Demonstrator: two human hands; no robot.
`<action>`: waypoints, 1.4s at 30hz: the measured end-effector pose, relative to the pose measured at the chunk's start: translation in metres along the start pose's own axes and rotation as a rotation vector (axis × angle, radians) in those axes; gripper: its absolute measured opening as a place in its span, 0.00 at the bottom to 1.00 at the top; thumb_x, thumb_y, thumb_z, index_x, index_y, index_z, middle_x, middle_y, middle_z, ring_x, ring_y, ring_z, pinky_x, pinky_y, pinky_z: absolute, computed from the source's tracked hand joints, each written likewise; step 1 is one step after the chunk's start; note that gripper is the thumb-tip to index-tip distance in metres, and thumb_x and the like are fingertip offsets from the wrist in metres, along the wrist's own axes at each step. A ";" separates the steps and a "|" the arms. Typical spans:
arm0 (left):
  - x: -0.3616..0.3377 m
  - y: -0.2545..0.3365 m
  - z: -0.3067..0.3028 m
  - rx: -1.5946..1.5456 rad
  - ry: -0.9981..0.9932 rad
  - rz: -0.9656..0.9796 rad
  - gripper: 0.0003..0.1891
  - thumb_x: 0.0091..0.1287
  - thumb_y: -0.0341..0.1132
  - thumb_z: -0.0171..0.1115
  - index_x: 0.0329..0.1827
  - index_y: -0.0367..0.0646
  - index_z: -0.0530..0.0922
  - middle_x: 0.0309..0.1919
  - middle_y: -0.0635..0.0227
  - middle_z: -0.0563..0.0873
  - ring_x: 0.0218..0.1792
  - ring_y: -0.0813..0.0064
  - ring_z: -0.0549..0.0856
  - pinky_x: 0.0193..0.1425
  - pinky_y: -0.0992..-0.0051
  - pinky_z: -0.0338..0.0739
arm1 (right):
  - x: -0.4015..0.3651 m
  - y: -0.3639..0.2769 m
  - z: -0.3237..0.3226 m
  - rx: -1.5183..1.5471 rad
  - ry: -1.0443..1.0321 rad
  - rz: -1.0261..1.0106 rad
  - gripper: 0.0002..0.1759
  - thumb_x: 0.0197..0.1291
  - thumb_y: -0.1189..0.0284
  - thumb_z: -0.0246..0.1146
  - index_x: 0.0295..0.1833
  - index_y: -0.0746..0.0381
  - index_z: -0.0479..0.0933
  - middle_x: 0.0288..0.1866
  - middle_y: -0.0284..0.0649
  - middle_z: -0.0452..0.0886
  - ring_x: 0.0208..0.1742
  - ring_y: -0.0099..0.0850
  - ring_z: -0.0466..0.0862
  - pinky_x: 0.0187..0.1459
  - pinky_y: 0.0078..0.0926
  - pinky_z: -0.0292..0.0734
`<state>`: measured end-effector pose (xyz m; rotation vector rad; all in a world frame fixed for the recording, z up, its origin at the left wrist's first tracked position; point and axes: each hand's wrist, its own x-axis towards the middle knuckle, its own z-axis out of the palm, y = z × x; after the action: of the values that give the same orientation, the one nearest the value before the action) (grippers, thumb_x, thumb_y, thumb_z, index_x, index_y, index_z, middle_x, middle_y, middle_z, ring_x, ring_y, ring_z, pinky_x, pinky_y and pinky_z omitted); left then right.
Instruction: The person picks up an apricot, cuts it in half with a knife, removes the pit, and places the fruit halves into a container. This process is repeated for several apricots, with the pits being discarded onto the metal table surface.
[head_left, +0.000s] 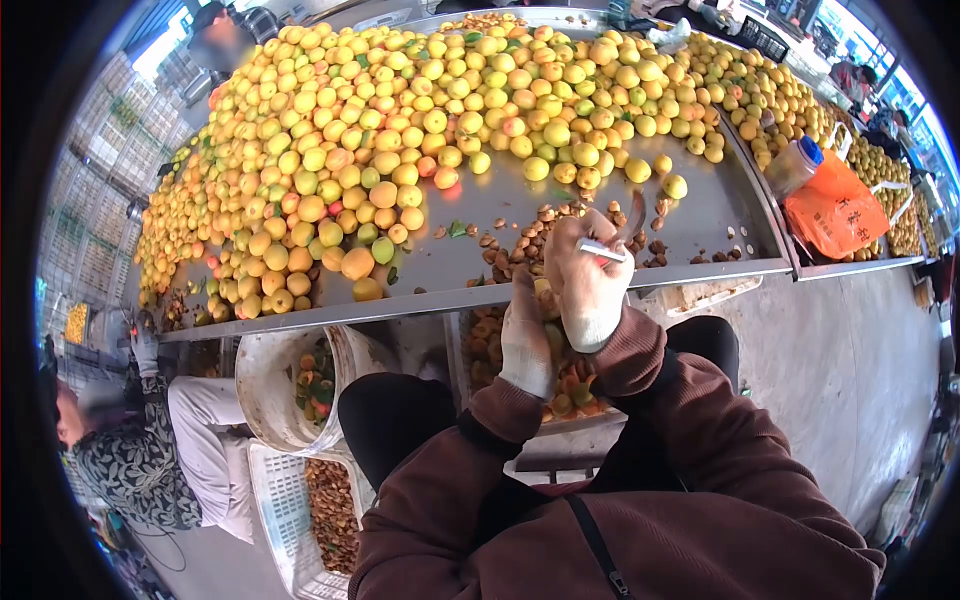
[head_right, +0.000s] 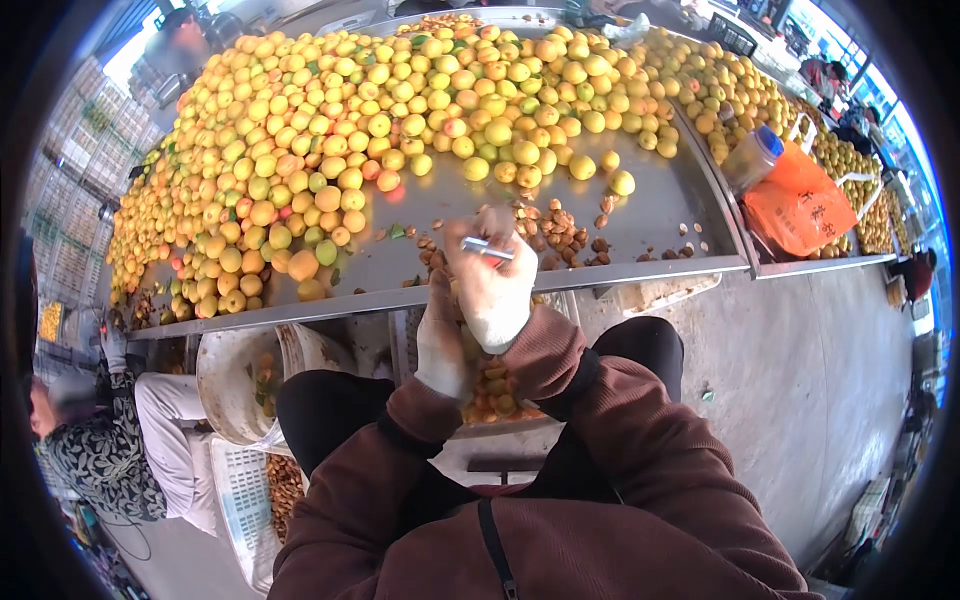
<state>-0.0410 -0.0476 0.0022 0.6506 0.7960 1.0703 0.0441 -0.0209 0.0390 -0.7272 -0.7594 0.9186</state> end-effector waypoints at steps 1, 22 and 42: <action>0.005 -0.003 -0.002 -0.112 0.024 -0.138 0.26 0.78 0.51 0.45 0.68 0.41 0.67 0.45 0.69 0.84 0.45 0.78 0.83 0.50 0.78 0.77 | 0.001 -0.004 0.008 -0.003 -0.012 0.003 0.09 0.67 0.73 0.57 0.32 0.58 0.66 0.24 0.33 0.69 0.21 0.21 0.66 0.22 0.18 0.60; 0.003 0.006 0.013 -0.273 -0.129 -0.223 0.27 0.77 0.58 0.44 0.58 0.41 0.73 0.46 0.67 0.82 0.44 0.77 0.84 0.46 0.76 0.82 | 0.005 -0.022 0.009 -0.166 -0.007 -0.152 0.16 0.70 0.72 0.57 0.28 0.57 0.64 0.19 0.30 0.65 0.16 0.19 0.60 0.17 0.19 0.51; 0.015 0.000 0.002 0.148 0.069 0.026 0.20 0.78 0.46 0.45 0.42 0.37 0.75 0.29 0.73 0.76 0.32 0.84 0.72 0.38 0.79 0.70 | 0.011 -0.024 0.005 0.110 -0.059 0.155 0.16 0.68 0.67 0.56 0.26 0.55 0.64 0.18 0.26 0.62 0.17 0.20 0.61 0.19 0.19 0.55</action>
<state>-0.0357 -0.0337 -0.0003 0.7540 0.9352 1.0687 0.0541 -0.0201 0.0642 -0.6710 -0.7051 1.1178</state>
